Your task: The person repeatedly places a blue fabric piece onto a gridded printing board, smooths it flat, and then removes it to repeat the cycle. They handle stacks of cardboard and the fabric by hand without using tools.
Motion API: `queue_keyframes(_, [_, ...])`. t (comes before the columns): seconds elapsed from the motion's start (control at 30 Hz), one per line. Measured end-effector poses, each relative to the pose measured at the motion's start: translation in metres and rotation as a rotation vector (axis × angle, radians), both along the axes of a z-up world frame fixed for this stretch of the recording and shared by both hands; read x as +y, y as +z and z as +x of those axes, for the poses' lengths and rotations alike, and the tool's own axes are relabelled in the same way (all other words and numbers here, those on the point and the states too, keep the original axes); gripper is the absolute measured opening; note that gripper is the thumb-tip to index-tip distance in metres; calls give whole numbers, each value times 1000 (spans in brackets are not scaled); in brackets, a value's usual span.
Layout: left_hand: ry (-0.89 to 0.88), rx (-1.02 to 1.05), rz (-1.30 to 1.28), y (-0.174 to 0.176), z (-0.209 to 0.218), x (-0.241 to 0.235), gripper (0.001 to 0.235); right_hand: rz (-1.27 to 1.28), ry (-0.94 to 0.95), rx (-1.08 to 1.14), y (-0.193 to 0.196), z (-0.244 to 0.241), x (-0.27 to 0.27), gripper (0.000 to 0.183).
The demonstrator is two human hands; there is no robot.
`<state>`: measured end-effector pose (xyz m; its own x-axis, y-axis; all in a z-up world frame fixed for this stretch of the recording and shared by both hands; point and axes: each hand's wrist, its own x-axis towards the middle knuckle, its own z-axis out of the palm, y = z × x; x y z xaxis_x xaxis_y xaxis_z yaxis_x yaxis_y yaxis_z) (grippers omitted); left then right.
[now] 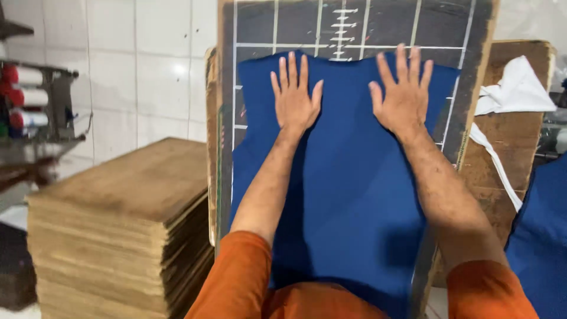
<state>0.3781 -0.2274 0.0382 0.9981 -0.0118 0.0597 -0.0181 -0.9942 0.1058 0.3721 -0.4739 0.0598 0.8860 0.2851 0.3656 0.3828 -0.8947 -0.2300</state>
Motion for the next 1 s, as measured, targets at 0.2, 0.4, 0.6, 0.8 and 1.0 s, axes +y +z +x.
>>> queue_keyframes(0.2, [92, 170, -93, 29, -111, 27, 74, 79, -115, 290, 13, -75, 23, 65])
queue_keyframes(0.4, [292, 8, -34, 10, -216, 91, 84, -47, -250, 146, 11, -192, 21, 74])
queue_keyframes(0.6, [266, 50, -33, -1, -295, 119, 82, -63, -473, 236, 10, -331, 30, 82])
queue_keyframes(0.8, [-115, 7, -92, 24, -420, 132, 70, -32, -507, 199, 23, -472, 45, 78])
queue_keyframes(1.0, [123, -150, -11, -16, -434, 174, 69, -68, -536, 233, 11, -556, 47, 80])
